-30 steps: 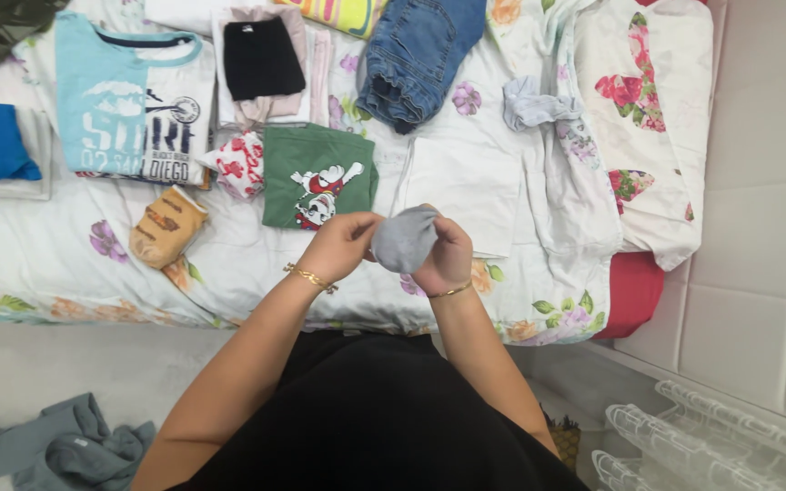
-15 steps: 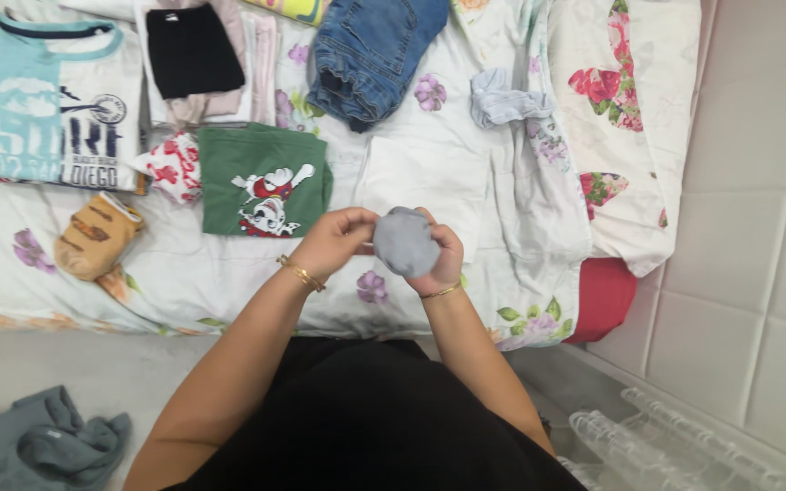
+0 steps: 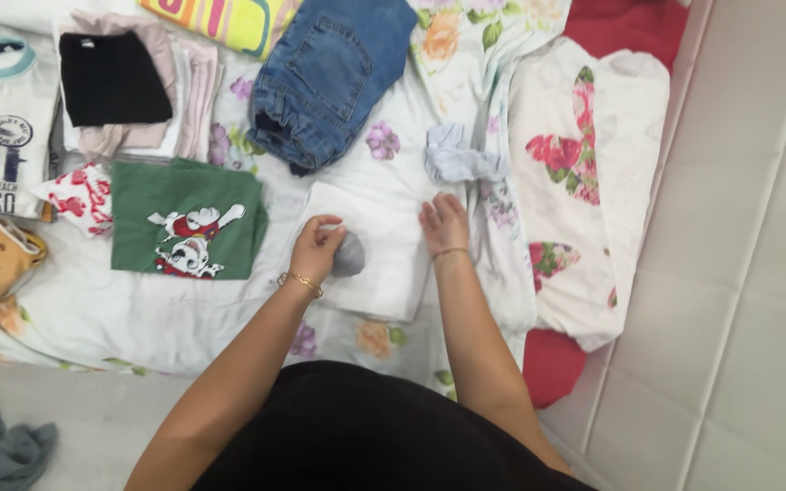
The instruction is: Folding various items of laundry including socks and shirts on a bed.
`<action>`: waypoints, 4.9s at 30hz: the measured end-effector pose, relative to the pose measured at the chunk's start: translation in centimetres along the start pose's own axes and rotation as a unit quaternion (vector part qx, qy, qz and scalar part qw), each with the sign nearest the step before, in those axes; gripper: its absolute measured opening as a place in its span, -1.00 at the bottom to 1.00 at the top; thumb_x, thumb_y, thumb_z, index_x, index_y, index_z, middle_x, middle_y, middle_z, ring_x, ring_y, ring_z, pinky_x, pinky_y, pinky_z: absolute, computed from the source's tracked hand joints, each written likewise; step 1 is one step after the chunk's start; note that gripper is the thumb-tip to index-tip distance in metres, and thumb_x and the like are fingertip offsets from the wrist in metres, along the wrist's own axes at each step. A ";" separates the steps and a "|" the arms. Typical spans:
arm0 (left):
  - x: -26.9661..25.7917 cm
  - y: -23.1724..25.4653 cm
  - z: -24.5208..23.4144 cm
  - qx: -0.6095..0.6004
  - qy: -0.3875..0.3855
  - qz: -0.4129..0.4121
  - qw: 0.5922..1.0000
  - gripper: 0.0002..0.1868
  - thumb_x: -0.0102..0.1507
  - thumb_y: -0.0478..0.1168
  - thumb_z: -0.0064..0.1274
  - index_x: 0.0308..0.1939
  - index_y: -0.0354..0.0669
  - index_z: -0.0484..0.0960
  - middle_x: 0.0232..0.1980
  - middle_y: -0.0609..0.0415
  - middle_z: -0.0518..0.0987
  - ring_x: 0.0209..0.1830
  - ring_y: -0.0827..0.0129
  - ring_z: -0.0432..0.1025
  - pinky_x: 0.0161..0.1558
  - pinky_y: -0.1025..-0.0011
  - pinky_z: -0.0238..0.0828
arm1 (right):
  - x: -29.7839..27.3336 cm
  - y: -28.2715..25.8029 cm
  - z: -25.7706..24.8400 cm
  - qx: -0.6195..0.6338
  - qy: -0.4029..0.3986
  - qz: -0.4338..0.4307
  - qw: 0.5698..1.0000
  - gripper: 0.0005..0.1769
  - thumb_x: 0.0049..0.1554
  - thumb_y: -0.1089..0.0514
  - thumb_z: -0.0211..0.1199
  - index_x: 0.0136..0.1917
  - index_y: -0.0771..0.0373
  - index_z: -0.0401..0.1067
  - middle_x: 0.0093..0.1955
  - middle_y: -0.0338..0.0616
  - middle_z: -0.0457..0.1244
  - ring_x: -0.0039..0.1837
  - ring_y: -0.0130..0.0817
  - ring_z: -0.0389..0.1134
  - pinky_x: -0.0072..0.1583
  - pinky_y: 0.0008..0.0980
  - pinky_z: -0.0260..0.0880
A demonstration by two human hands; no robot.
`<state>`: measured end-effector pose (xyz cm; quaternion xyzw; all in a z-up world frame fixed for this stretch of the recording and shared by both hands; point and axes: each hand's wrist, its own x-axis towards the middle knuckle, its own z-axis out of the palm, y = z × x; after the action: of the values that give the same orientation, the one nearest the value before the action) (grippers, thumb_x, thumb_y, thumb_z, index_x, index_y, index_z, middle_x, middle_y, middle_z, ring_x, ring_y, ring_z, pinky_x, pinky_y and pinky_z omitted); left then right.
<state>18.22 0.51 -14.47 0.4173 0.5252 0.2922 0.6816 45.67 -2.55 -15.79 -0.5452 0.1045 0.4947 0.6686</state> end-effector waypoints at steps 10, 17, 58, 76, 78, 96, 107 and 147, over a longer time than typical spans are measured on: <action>-0.3 7.4 3.3 0.319 0.132 0.268 0.899 -0.71 0.25 -0.24 0.15 0.04 -0.16 0.59 -0.05 -0.02 0.56 -0.19 0.30 0.48 -0.08 0.36 0.41 | 6.3 -3.1 5.3 -0.209 0.119 -0.087 0.967 -0.50 -0.01 0.18 0.47 0.19 0.28 0.46 -0.01 -0.16 0.36 -0.12 -0.28 0.32 -0.19 -0.27 0.30; 2.1 5.5 3.9 0.025 -0.117 -0.044 0.992 -0.60 0.38 0.08 -0.06 0.11 -0.11 0.57 -0.05 0.11 0.64 -0.17 0.52 0.51 -0.14 0.51 0.46 | -4.0 -0.4 3.1 0.009 -0.184 -0.003 0.983 -0.53 0.04 0.43 0.22 0.25 0.33 0.40 0.10 -0.04 0.38 0.09 -0.16 0.45 0.05 -0.16 0.53; -15.4 12.7 -38.0 -0.176 0.046 0.209 0.961 -0.50 0.39 -0.34 0.06 0.40 -0.13 0.30 -0.11 0.06 0.65 -0.23 0.49 0.53 -0.17 0.44 0.54 | -33.7 18.4 25.0 -0.244 -0.377 -0.186 0.874 -0.61 0.19 0.37 0.28 0.28 0.35 0.35 0.18 -0.16 0.37 0.20 -0.41 0.38 0.26 -0.34 0.36; -16.6 15.9 -38.0 -0.061 -0.016 0.221 0.973 -0.74 0.36 -0.06 0.13 -0.17 -0.21 0.67 -0.32 0.36 0.52 -0.37 0.73 0.27 -0.34 0.63 0.23 | -35.8 22.1 25.4 -0.366 -0.446 -0.081 0.813 -0.73 0.17 0.31 0.34 0.15 0.31 0.46 -0.02 -0.28 0.38 -0.03 -0.60 0.34 0.03 -0.56 0.35; -15.3 14.9 -39.0 -0.119 0.063 0.192 0.972 -0.61 0.48 -0.04 0.07 -0.35 -0.22 0.59 -0.42 0.41 0.34 -0.42 0.69 0.07 -0.40 0.59 -0.02 | -33.9 22.4 23.9 -0.236 -0.436 -0.050 0.867 -0.73 0.14 0.40 0.37 0.08 0.27 0.41 -0.02 -0.26 0.35 0.00 -0.50 0.39 0.06 -0.43 0.42; -20.2 18.6 -36.1 -0.437 -0.203 -0.021 0.876 -0.61 0.47 -0.04 -0.20 0.16 -0.26 0.53 0.11 0.01 0.64 0.07 0.31 0.57 0.15 0.29 0.52 | -37.6 22.1 24.5 -0.052 -0.517 0.051 0.853 -0.23 0.05 0.45 0.32 0.50 0.15 0.26 0.45 -0.18 0.32 0.06 -0.47 0.33 0.16 -0.33 0.38; -16.3 14.5 -40.1 -0.267 0.066 0.018 0.961 -0.70 0.45 -0.07 -0.09 0.10 -0.20 0.55 -0.02 0.08 0.61 -0.07 0.38 0.52 -0.02 0.25 0.53 | -33.9 25.6 21.0 -0.124 -0.427 0.113 0.889 -0.56 0.07 0.39 0.27 0.24 0.33 0.40 0.14 -0.12 0.38 0.16 -0.31 0.42 0.26 -0.26 0.41; -20.3 7.5 -33.2 0.028 0.054 0.110 0.992 -0.75 0.39 -0.20 0.00 0.04 -0.30 0.60 -0.29 -0.03 0.63 -0.34 0.42 0.51 -0.25 0.42 0.49 | -38.7 30.1 23.7 -0.460 -0.262 -0.387 0.755 -0.76 0.07 0.47 0.19 0.00 0.30 0.33 -0.09 -0.20 0.26 -0.12 -0.46 0.31 -0.16 -0.46 0.34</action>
<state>-18.99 -4.18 -1.66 0.4747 0.5201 0.3726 0.6044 -6.07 -6.53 0.76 -0.6302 -0.5343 0.3057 0.4732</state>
